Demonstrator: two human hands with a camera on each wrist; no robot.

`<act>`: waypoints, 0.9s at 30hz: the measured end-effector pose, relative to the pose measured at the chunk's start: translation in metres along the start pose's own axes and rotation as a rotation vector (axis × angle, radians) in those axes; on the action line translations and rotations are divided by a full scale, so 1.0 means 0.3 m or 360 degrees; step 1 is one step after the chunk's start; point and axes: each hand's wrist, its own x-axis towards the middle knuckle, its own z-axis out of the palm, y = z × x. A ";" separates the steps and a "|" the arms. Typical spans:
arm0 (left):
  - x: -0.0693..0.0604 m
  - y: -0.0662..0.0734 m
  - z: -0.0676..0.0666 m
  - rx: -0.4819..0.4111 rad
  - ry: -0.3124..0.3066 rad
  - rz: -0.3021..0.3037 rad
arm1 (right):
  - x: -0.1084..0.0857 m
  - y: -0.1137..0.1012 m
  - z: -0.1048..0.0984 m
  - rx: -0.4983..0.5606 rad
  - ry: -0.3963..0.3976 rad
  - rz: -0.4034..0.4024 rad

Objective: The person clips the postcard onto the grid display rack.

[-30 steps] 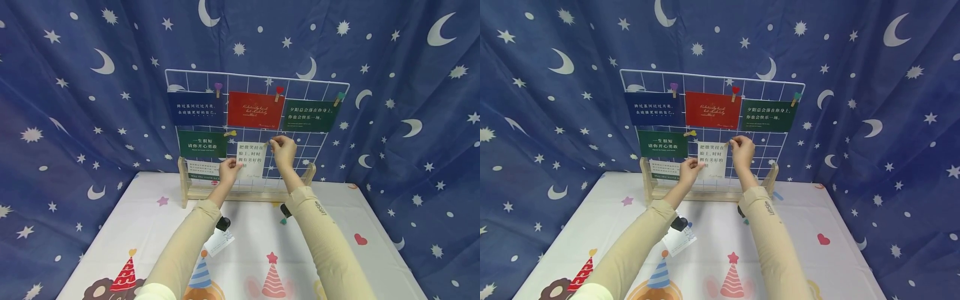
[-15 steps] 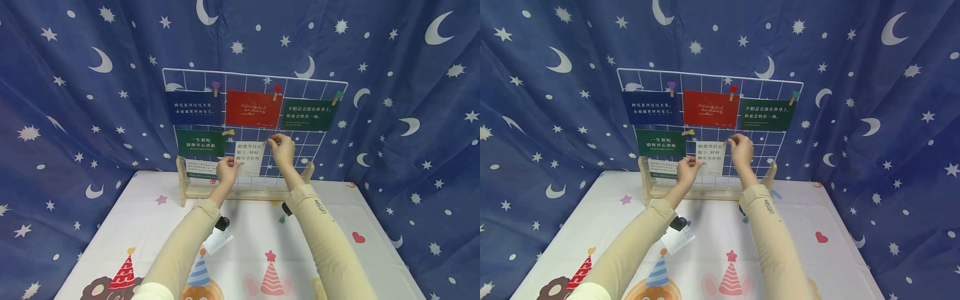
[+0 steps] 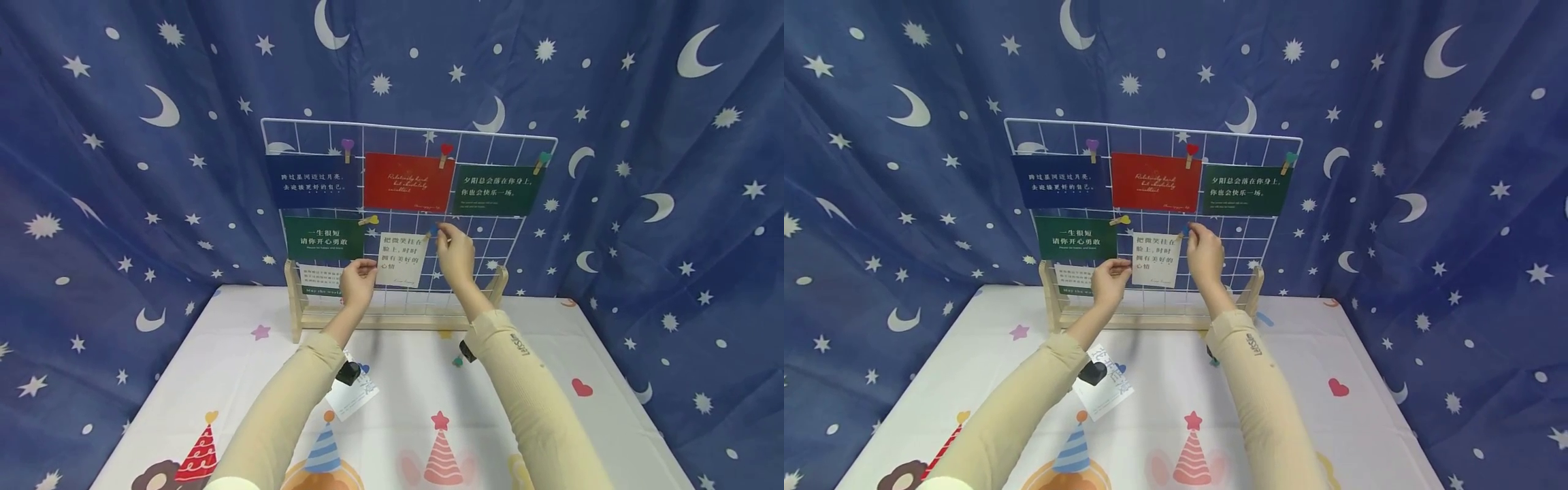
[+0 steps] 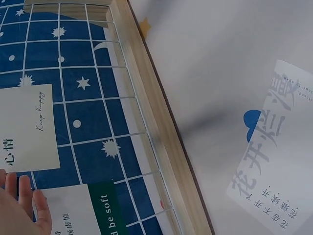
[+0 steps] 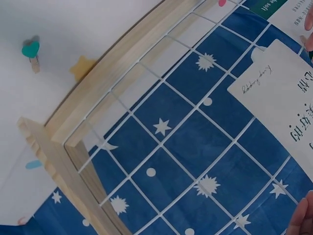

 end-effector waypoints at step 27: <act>-0.034 -0.001 -0.033 0.0028 -0.0119 -0.0014 | -0.051 0.072 -0.019 0.0122 0.0104 -0.0048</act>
